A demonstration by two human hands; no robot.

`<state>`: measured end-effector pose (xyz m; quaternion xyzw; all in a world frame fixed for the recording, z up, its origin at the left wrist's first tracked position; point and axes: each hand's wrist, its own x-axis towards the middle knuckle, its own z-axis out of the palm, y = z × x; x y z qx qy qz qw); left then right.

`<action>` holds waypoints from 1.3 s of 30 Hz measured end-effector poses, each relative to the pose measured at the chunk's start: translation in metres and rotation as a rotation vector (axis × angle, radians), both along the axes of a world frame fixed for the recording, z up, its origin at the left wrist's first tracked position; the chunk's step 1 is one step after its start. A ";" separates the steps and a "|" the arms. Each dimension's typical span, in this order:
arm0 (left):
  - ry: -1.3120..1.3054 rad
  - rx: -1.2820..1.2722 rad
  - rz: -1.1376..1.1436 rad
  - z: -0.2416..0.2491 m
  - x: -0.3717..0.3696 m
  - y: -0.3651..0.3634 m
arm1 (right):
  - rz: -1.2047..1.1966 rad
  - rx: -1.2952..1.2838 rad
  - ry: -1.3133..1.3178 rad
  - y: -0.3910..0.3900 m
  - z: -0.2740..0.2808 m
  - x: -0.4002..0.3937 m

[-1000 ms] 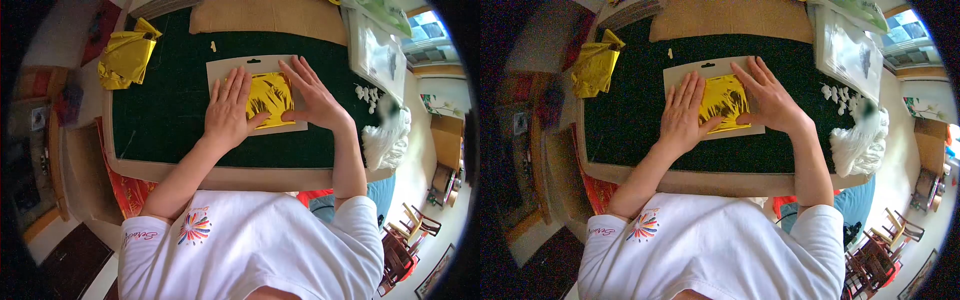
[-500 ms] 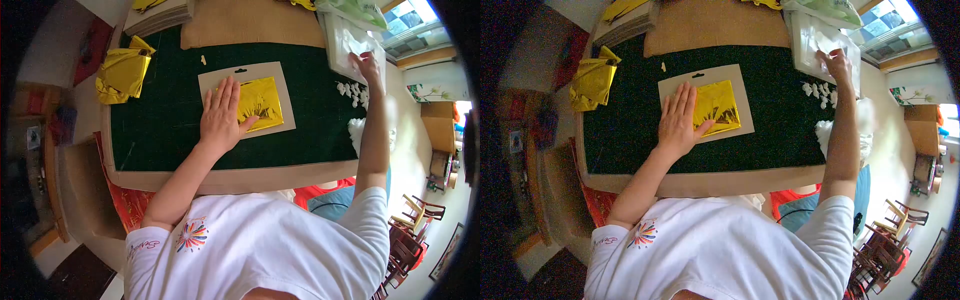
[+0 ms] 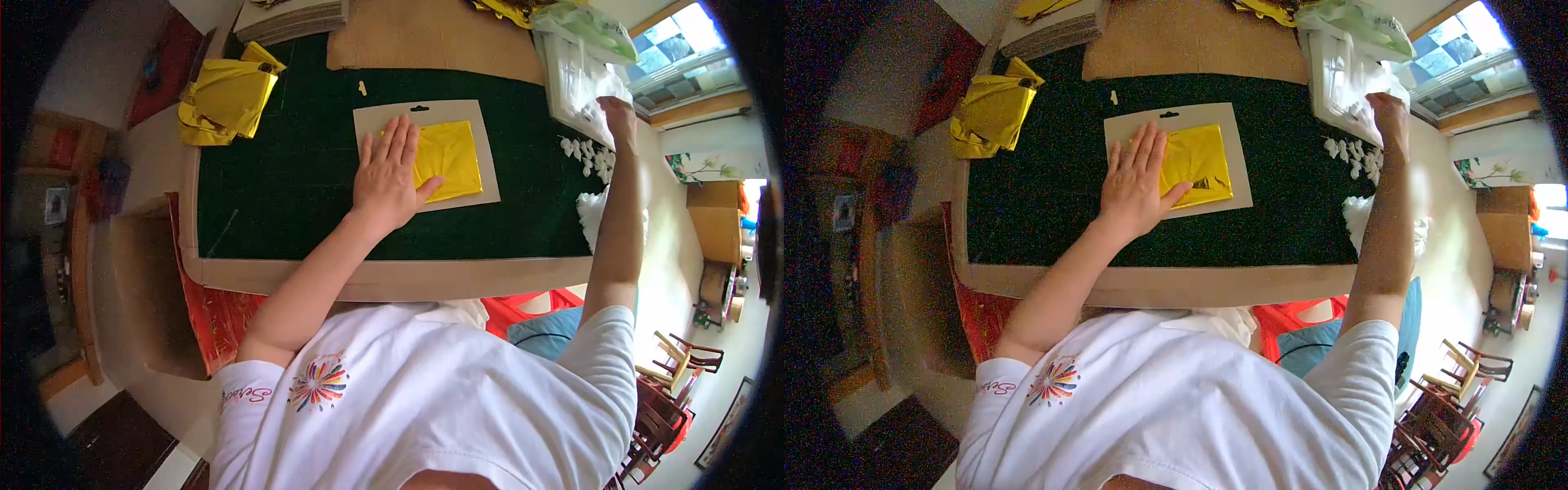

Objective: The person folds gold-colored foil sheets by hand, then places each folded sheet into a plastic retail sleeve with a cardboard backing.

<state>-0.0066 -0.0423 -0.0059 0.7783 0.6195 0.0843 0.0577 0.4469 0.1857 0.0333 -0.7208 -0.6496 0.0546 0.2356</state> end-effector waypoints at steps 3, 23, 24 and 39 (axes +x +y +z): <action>-0.021 0.007 -0.005 -0.001 0.000 0.001 | -0.017 0.033 -0.121 -0.006 0.006 -0.004; -0.090 0.083 0.001 -0.005 0.001 -0.001 | 0.960 0.465 -0.118 -0.023 -0.022 -0.290; -0.097 0.079 0.004 -0.005 0.001 -0.001 | 0.916 0.481 -0.037 -0.035 -0.020 -0.292; -0.050 0.018 0.023 -0.001 0.001 -0.001 | 0.929 0.028 -0.079 -0.191 -0.026 -0.276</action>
